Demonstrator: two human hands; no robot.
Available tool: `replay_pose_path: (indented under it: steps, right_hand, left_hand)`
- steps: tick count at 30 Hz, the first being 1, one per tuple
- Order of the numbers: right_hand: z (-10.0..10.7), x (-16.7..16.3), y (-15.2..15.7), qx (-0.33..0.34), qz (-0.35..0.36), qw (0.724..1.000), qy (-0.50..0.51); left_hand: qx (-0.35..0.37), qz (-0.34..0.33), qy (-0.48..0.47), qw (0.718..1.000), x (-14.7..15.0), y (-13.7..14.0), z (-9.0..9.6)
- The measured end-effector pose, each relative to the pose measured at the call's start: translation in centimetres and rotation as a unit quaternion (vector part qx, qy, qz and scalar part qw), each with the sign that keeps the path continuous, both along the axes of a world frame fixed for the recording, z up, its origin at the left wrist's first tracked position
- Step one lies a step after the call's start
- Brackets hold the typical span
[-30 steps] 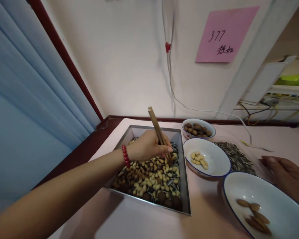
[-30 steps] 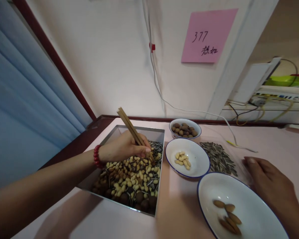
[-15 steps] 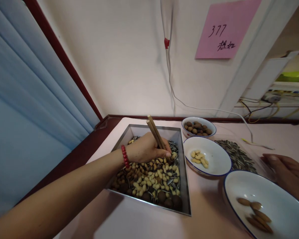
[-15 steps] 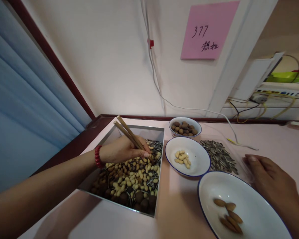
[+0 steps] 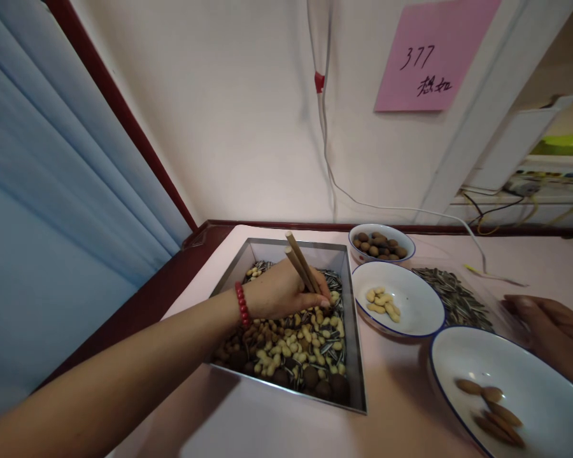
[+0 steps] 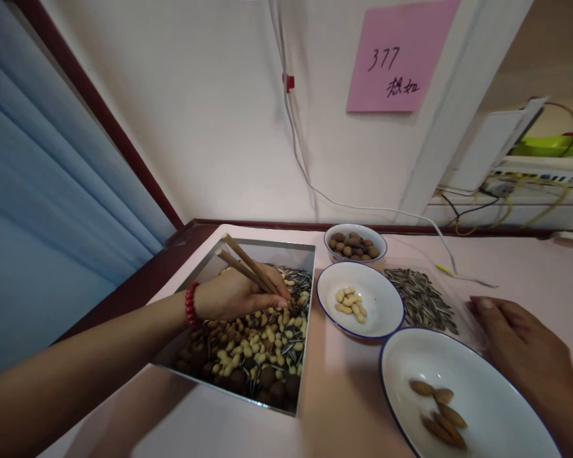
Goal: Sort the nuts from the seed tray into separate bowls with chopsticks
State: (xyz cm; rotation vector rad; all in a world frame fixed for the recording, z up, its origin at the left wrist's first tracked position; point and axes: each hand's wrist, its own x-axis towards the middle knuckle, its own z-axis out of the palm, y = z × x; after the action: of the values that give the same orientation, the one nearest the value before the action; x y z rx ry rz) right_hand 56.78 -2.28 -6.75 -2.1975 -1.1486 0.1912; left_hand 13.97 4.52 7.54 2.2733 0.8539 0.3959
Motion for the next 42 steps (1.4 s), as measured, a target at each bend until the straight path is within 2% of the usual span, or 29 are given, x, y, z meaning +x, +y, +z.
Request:
replay_pose_path:
  steps: [3, 10, 15, 19, 23, 27, 35, 42]
  right_hand:
    - [0.21, -0.09, 0.06, -0.009, -0.005, 0.999, 0.048]
    - [0.71, -0.69, 0.08, -0.01, -0.013, 0.998, 0.068]
    - [0.28, -0.3, -0.03, -0.01, -0.015, 0.998, 0.062]
    - [0.11, -0.05, 0.0, -0.014, -0.013, 0.998, 0.056]
    - [0.33, -0.2, 0.02, -0.016, -0.012, 0.999, 0.05]
    - [0.45, -0.38, -0.12, 0.0, -0.004, 0.998, 0.056]
    - [0.58, -0.47, 0.05, -0.025, -0.013, 0.998, 0.055]
    - [0.18, -0.28, -0.01, -0.013, -0.024, 0.998, 0.061]
  left_hand:
    - [0.02, -0.026, 0.002, 0.999, -0.08, -0.05, -0.05]
    - [0.037, -0.096, 0.009, 0.995, -0.28, 0.11, 0.17]
    - [0.059, -0.077, 0.022, 0.995, -0.17, -0.06, -0.27]
    - [0.083, -0.026, 0.034, 0.996, -0.11, -0.27, -0.28]
    - [0.048, 0.022, 0.03, 0.998, -0.22, -0.27, 0.06]
    - [0.011, 0.04, 0.035, 0.999, -0.3, -0.12, 0.26]
    - [-0.004, -0.013, 0.005, 1.0, -0.53, 0.18, 0.26]
    - [-0.011, -0.038, -0.002, 0.999, -0.84, 0.43, 0.37]
